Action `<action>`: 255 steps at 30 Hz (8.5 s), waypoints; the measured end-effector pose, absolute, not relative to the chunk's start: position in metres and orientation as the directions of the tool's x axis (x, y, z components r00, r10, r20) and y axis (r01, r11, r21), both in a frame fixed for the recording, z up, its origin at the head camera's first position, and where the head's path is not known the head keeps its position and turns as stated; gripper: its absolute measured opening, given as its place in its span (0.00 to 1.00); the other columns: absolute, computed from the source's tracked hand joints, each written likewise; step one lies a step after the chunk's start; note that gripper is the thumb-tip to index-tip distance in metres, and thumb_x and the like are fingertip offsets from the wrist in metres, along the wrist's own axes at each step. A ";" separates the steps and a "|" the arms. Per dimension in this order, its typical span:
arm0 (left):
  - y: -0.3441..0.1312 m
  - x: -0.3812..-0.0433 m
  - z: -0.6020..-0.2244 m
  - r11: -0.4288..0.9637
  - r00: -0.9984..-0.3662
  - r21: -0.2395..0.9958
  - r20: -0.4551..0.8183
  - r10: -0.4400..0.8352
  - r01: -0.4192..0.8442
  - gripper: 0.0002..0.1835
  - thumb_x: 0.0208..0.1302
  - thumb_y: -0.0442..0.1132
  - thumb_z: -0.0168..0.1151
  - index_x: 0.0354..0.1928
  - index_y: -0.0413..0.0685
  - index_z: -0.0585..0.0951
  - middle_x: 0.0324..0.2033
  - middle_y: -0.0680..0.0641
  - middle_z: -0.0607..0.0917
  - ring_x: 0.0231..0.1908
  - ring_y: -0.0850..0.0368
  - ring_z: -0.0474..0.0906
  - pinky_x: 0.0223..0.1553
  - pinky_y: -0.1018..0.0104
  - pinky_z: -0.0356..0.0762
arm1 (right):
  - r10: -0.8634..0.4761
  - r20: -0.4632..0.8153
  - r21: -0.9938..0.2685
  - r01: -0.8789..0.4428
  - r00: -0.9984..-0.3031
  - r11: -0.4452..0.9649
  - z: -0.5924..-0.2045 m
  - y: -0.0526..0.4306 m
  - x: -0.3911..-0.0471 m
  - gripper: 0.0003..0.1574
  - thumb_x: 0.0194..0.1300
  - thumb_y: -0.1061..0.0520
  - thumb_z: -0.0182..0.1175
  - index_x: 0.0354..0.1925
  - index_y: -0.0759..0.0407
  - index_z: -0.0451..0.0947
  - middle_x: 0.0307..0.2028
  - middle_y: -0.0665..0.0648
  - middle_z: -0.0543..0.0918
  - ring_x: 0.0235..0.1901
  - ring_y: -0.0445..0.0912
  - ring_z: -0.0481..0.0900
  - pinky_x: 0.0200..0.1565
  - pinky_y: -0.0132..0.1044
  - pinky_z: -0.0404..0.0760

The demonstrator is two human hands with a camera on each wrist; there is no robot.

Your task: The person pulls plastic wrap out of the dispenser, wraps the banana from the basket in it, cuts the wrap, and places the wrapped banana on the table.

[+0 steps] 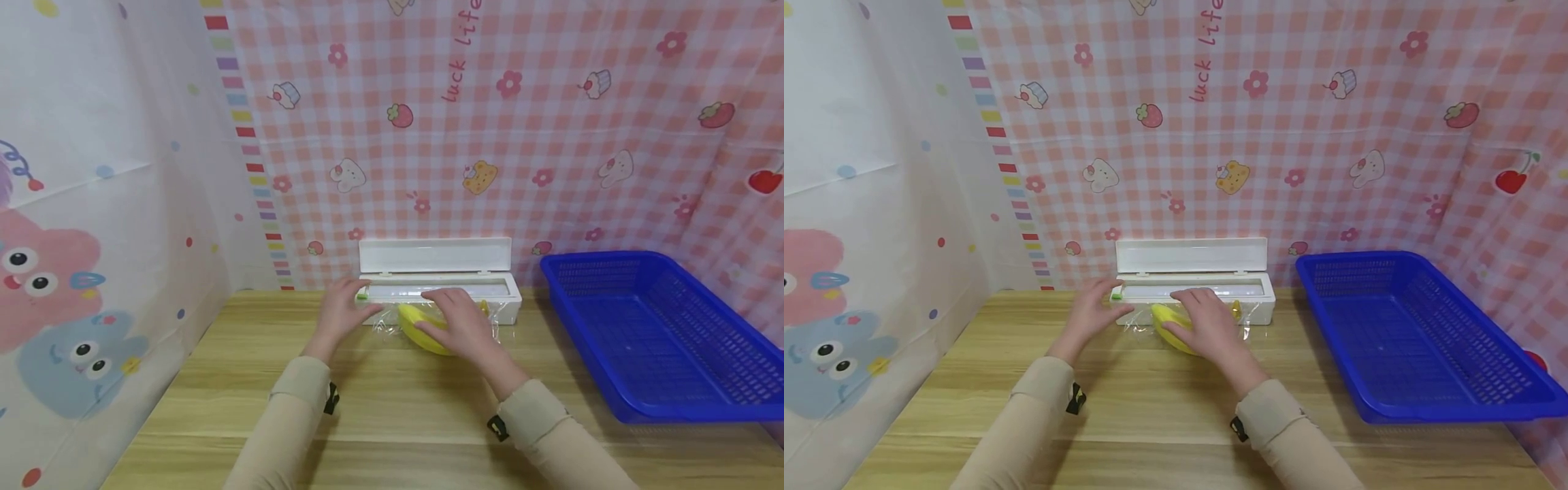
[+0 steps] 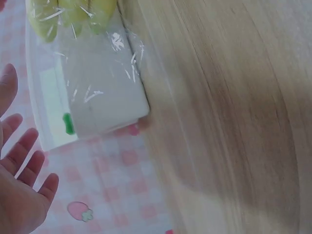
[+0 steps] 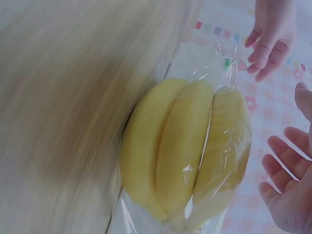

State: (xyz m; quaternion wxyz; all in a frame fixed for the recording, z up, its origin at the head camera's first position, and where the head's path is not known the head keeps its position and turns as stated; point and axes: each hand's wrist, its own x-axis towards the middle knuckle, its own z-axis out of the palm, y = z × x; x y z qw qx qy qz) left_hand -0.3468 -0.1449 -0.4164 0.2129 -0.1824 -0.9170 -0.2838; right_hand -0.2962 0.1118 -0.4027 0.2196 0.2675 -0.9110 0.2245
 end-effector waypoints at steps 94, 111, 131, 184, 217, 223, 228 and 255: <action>-0.149 -0.387 -0.456 0.550 -0.976 0.816 0.219 -0.006 0.180 0.40 0.50 0.43 0.79 0.65 0.39 0.74 0.63 0.36 0.75 0.63 0.39 0.69 0.66 0.47 0.64 | -0.394 0.293 -0.335 -0.480 -0.871 0.811 -0.382 0.016 -0.373 0.26 0.66 0.49 0.65 0.61 0.52 0.77 0.56 0.55 0.81 0.57 0.52 0.76 0.58 0.47 0.75; -0.150 -0.392 -0.458 0.561 -0.974 0.812 0.221 -0.045 0.158 0.33 0.52 0.41 0.77 0.61 0.41 0.79 0.56 0.38 0.81 0.41 0.45 0.82 0.51 0.52 0.78 | -0.416 0.258 -0.254 -0.476 -0.872 0.842 -0.393 -0.002 -0.376 0.22 0.65 0.51 0.66 0.57 0.47 0.80 0.56 0.53 0.81 0.55 0.52 0.77 0.53 0.45 0.79; -0.148 -0.392 -0.461 0.554 -0.972 0.815 0.231 -0.043 0.169 0.25 0.50 0.33 0.73 0.55 0.41 0.83 0.54 0.38 0.83 0.39 0.45 0.83 0.43 0.55 0.83 | -0.411 0.242 -0.142 -0.451 -0.879 0.881 -0.408 -0.017 -0.380 0.25 0.62 0.57 0.67 0.58 0.41 0.81 0.44 0.50 0.83 0.41 0.47 0.80 0.37 0.37 0.81; -0.148 -0.386 -0.457 0.490 -0.980 0.862 0.189 -0.069 0.131 0.32 0.48 0.39 0.79 0.59 0.44 0.81 0.56 0.41 0.82 0.28 0.58 0.79 0.35 0.66 0.80 | -0.377 0.258 -0.160 -0.424 -0.890 0.891 -0.413 -0.014 -0.386 0.15 0.57 0.62 0.69 0.41 0.46 0.85 0.41 0.48 0.84 0.44 0.46 0.80 0.38 0.38 0.83; -0.149 -0.387 -0.460 0.445 -0.980 0.886 0.183 -0.080 0.129 0.36 0.46 0.41 0.81 0.60 0.41 0.79 0.59 0.40 0.79 0.61 0.45 0.74 0.59 0.55 0.74 | -0.341 0.148 -0.247 -0.368 -0.928 0.896 -0.406 0.020 -0.389 0.22 0.58 0.71 0.61 0.43 0.47 0.85 0.46 0.49 0.85 0.46 0.47 0.80 0.45 0.41 0.81; -0.148 -0.387 -0.459 0.434 -0.980 0.891 0.184 -0.073 0.135 0.36 0.47 0.40 0.81 0.61 0.39 0.78 0.60 0.39 0.78 0.61 0.44 0.73 0.59 0.54 0.74 | -0.371 0.151 -0.224 -0.397 -0.916 0.890 -0.401 0.028 -0.390 0.21 0.54 0.72 0.59 0.38 0.48 0.84 0.41 0.49 0.85 0.43 0.47 0.80 0.42 0.41 0.81; -0.150 -0.386 -0.457 0.397 -0.985 0.911 0.153 -0.079 0.110 0.37 0.47 0.39 0.81 0.62 0.41 0.78 0.61 0.39 0.77 0.60 0.45 0.74 0.58 0.56 0.75 | -0.379 0.144 -0.242 -0.404 -0.914 0.882 -0.397 0.040 -0.390 0.18 0.55 0.70 0.58 0.33 0.47 0.83 0.38 0.49 0.85 0.41 0.47 0.80 0.41 0.41 0.80; -0.148 -0.385 -0.459 0.434 -0.987 0.894 0.150 -0.060 0.109 0.38 0.47 0.41 0.80 0.63 0.44 0.77 0.63 0.41 0.76 0.65 0.45 0.69 0.64 0.53 0.68 | -0.383 0.099 -0.332 -0.393 -0.918 0.857 -0.392 0.087 -0.385 0.13 0.64 0.67 0.57 0.36 0.52 0.84 0.37 0.49 0.84 0.44 0.47 0.79 0.50 0.42 0.79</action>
